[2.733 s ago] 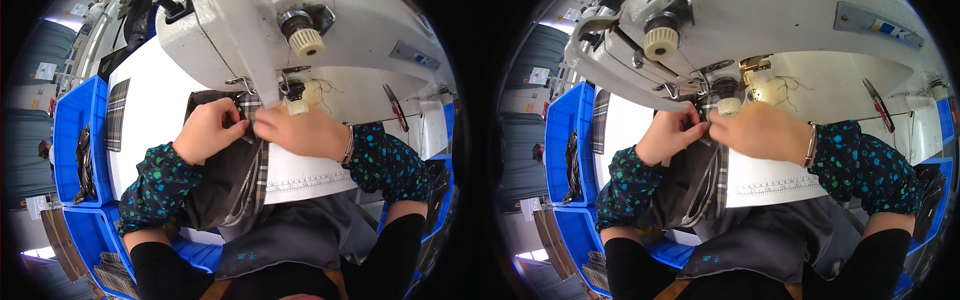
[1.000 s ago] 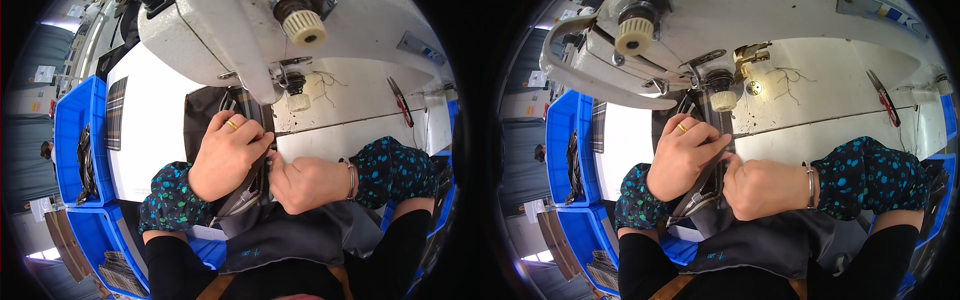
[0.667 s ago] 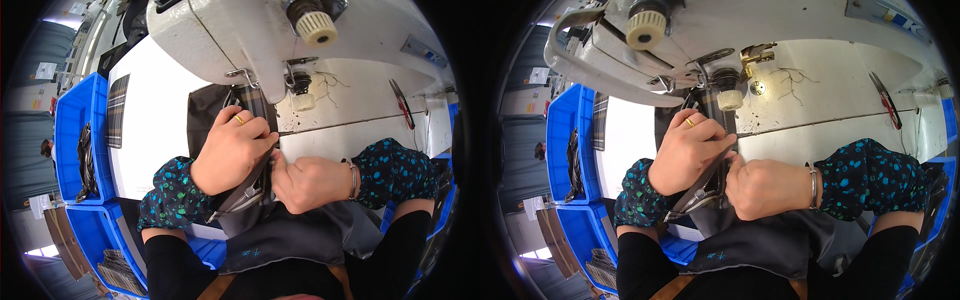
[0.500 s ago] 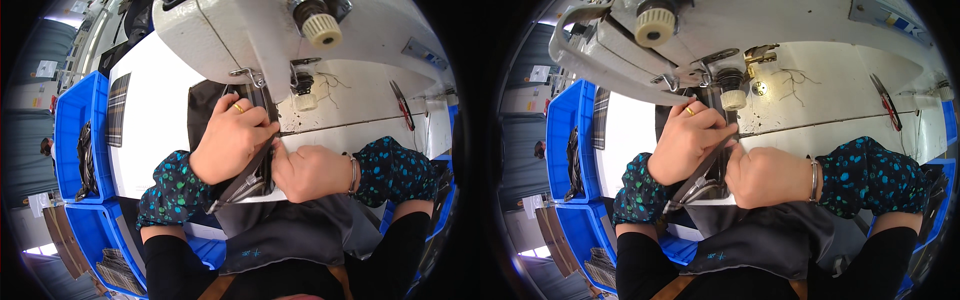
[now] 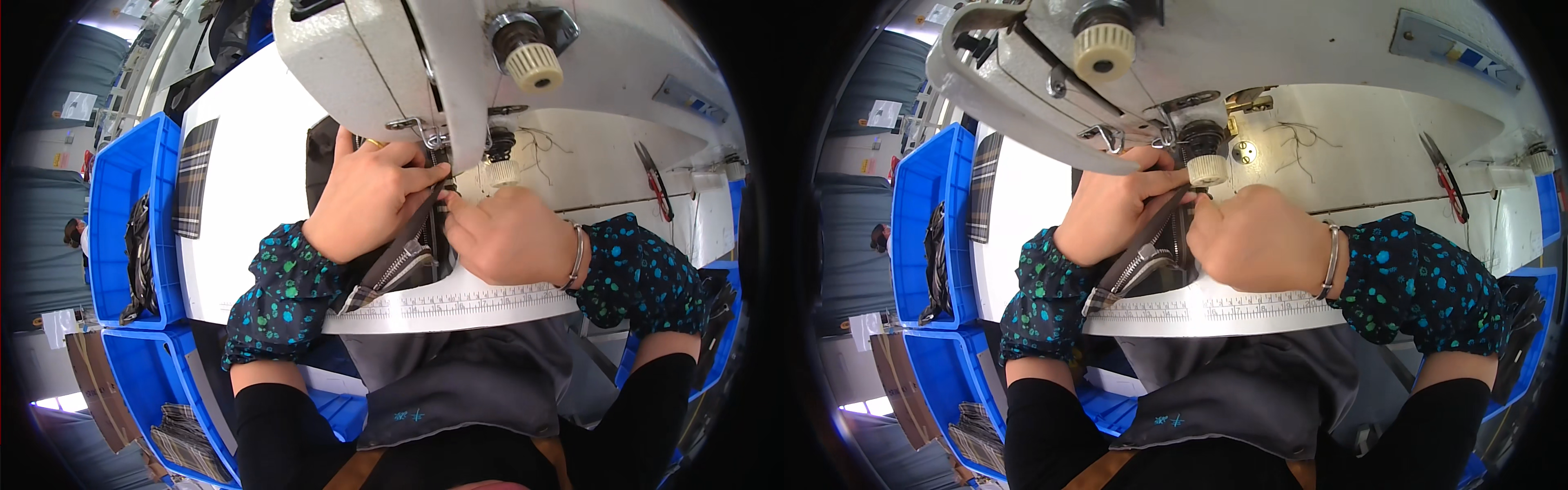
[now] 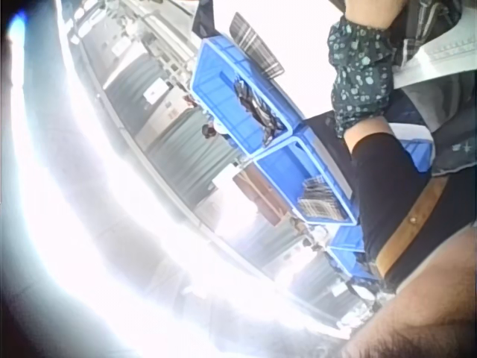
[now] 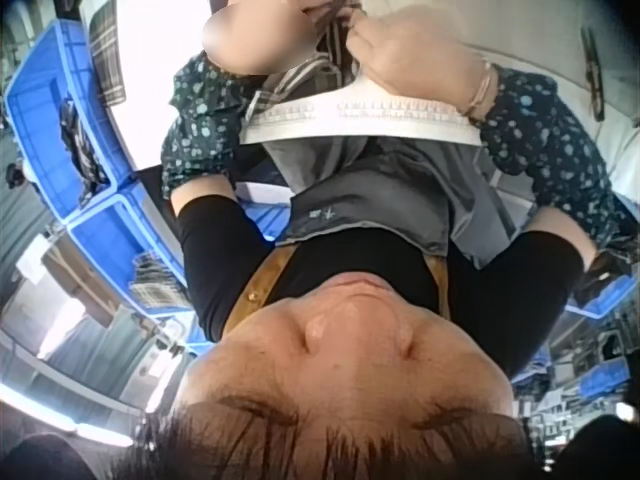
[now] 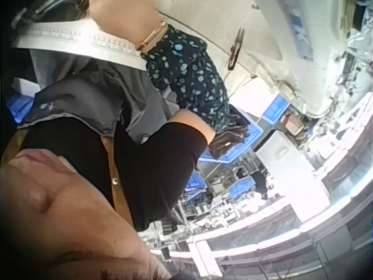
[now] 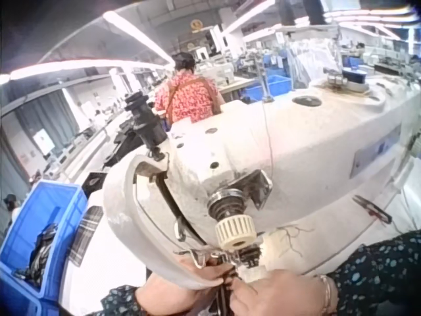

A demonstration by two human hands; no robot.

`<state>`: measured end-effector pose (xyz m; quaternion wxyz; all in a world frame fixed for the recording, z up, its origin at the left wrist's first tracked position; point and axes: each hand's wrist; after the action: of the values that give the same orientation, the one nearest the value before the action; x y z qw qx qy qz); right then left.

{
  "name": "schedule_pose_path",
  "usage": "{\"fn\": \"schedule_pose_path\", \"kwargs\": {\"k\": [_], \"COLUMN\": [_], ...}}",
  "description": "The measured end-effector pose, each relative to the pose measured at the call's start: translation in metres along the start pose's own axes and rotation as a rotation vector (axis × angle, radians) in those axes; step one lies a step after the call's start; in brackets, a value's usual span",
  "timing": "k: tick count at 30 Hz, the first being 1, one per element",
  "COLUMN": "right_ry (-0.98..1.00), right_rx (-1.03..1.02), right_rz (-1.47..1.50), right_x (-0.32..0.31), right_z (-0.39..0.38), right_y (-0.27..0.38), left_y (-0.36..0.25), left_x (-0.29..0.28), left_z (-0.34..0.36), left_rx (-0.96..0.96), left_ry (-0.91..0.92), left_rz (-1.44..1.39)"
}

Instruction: The person operates an industrial sewing machine to stitch zippers onto small fabric pouches. They repeatedly pick up a pouch from a blue bin, align the zipper under the machine's needle, and sew the seam. After sewing, they place the finished pouch into a separate blue bin and repeat the process with the next item.

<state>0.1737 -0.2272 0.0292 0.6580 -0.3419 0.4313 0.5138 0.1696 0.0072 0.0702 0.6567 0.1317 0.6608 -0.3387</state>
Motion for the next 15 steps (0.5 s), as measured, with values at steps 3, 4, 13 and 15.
{"fn": "schedule_pose_path", "kwargs": {"k": [3, 4, 13, 15], "right_ry": [-0.053, -0.028, 0.116, 0.081], "right_rx": [0.168, 0.247, -0.058, -0.159], "right_rz": [0.106, 0.079, 0.35, 0.342], "right_x": [-0.007, -0.007, -0.005, -0.005], "right_z": [0.003, 0.005, 0.003, -0.001], "right_y": [-0.004, -0.004, -0.004, 0.001], "left_y": [0.002, 0.003, 0.032, 0.052], "left_x": [-0.005, -0.006, -0.025, -0.034], "left_z": [-0.004, -0.005, -0.018, -0.018], "left_rx": [-0.002, -0.024, -0.156, -0.257], "left_ry": [0.017, 0.036, -0.011, -0.268], "left_rz": [-0.014, -0.024, 0.048, 0.108]}}
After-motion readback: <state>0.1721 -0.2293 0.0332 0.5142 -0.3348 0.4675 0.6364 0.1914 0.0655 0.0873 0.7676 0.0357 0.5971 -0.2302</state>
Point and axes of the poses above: each hand's wrist, its own z-axis towards the middle knuckle, its own x-axis out of the palm, y = z × x, and after that the axes turned 9 degrees about y, right-handed
